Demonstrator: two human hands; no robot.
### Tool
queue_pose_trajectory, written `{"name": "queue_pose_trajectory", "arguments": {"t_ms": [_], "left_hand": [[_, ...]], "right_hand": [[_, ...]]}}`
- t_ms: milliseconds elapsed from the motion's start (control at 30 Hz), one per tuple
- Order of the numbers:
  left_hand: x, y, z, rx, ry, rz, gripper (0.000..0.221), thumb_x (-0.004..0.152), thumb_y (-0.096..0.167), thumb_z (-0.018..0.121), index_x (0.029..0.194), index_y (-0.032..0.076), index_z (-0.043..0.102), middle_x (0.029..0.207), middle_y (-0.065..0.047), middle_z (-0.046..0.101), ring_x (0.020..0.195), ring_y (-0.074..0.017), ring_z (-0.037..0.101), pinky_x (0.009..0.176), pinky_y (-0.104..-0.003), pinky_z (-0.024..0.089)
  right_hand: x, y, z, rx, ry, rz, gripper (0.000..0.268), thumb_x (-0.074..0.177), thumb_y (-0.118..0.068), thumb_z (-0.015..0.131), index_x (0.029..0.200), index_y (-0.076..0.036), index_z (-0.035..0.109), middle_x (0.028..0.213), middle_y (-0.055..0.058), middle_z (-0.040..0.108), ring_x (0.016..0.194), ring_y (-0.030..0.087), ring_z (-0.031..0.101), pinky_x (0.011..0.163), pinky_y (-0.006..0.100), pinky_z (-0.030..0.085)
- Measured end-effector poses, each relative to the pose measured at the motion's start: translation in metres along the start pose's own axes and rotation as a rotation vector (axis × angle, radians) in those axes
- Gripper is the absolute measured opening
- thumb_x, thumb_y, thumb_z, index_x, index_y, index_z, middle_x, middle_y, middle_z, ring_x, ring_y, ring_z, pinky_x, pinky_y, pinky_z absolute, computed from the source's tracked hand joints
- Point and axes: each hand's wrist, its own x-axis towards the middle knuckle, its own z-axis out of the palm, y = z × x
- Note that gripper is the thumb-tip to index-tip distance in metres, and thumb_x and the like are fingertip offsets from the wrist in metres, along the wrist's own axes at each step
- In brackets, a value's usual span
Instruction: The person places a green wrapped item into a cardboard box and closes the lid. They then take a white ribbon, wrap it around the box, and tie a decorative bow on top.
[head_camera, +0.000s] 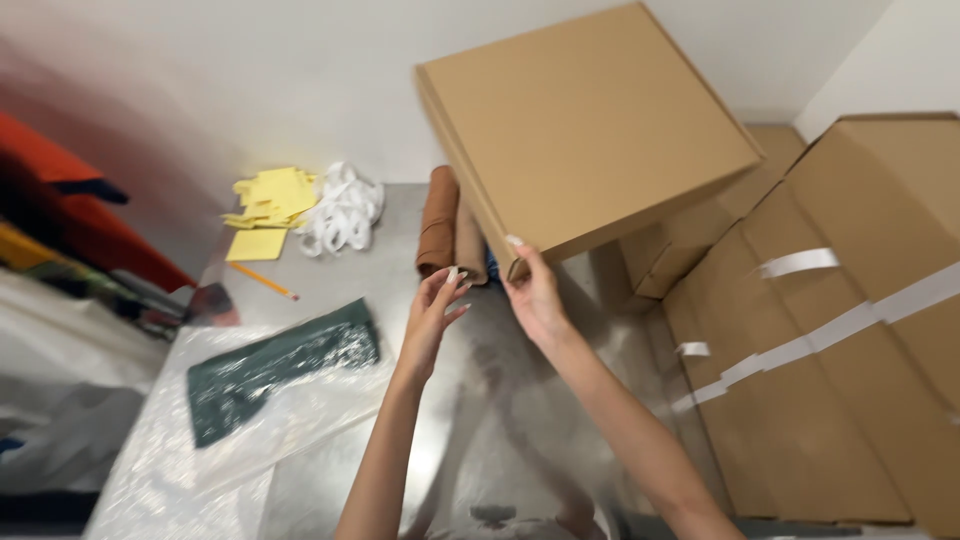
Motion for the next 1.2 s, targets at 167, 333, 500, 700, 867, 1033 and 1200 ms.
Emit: {"name": "queue_pose_trajectory", "arguments": {"t_ms": [167,333,500,700,867,1033,1200], "left_hand": [[-0.066,0.051,-0.028,0.056,0.003,-0.038,0.105,0.092,0.053,0.067,0.156,-0.009,0.013,0.154,-0.036,0.028,0.146,-0.0478,0.031,0.116,-0.056,0.033],[-0.124,0.073,-0.076,0.042,0.076,-0.080,0.118,0.082,0.056,0.074,0.158,-0.007,0.010,0.155,-0.034,0.028,0.147,-0.0488,0.029,0.118,-0.060,0.026],[-0.137,0.008,-0.146,-0.093,0.158,-0.164,0.107,0.083,0.044,0.076,0.160,0.001,0.016,0.150,-0.028,0.036,0.134,-0.0428,0.047,0.105,-0.054,0.043],[-0.149,-0.064,-0.220,-0.004,0.072,-0.331,0.106,0.080,0.044,0.077,0.161,0.004,0.022,0.148,-0.027,0.039,0.133,-0.0431,0.046,0.103,-0.054,0.044],[-0.185,-0.014,-0.166,0.043,-0.043,-0.462,0.111,0.078,0.051,0.076,0.162,0.004,0.020,0.160,-0.030,0.027,0.145,-0.0498,0.031,0.112,-0.061,0.032],[-0.215,0.020,-0.122,0.057,-0.066,-0.559,0.119,0.074,0.059,0.076,0.163,0.004,0.017,0.163,-0.032,0.021,0.151,-0.0493,0.021,0.117,-0.061,0.026],[-0.210,-0.036,-0.113,-0.113,0.082,-0.568,0.104,0.078,0.062,0.071,0.158,0.010,0.030,0.162,-0.031,0.027,0.145,-0.0503,0.036,0.108,-0.064,0.039]], "right_hand": [[-0.068,0.118,0.008,-0.023,-0.061,0.032,0.043,0.080,-0.014,0.086,0.106,-0.007,0.052,0.095,0.004,0.058,0.087,0.018,0.061,0.086,0.032,0.057],[-0.142,0.174,0.021,-0.072,-0.163,0.099,0.048,0.082,-0.009,0.081,0.115,-0.009,0.047,0.104,0.006,0.059,0.096,0.019,0.062,0.101,0.039,0.051],[-0.155,0.211,-0.029,-0.011,0.010,0.079,0.028,0.088,-0.023,0.076,0.107,-0.021,0.056,0.109,-0.003,0.063,0.114,0.019,0.056,0.112,0.044,0.035],[-0.161,0.132,-0.135,0.022,0.324,0.038,0.085,0.082,-0.051,0.080,0.135,-0.015,0.025,0.133,0.008,0.032,0.132,0.026,0.037,0.118,0.056,0.026],[-0.202,0.109,-0.183,0.145,0.491,0.003,0.095,0.076,-0.052,0.084,0.140,-0.014,0.025,0.135,0.007,0.033,0.132,0.026,0.041,0.118,0.061,0.028],[-0.212,0.096,-0.220,0.182,0.586,0.014,0.103,0.069,-0.054,0.089,0.142,-0.017,0.027,0.139,0.009,0.034,0.137,0.028,0.042,0.119,0.063,0.025],[-0.204,0.100,-0.257,0.190,0.638,0.058,0.128,0.066,-0.053,0.091,0.157,-0.017,0.009,0.161,0.011,0.010,0.152,0.033,0.020,0.120,0.068,0.022]]}}
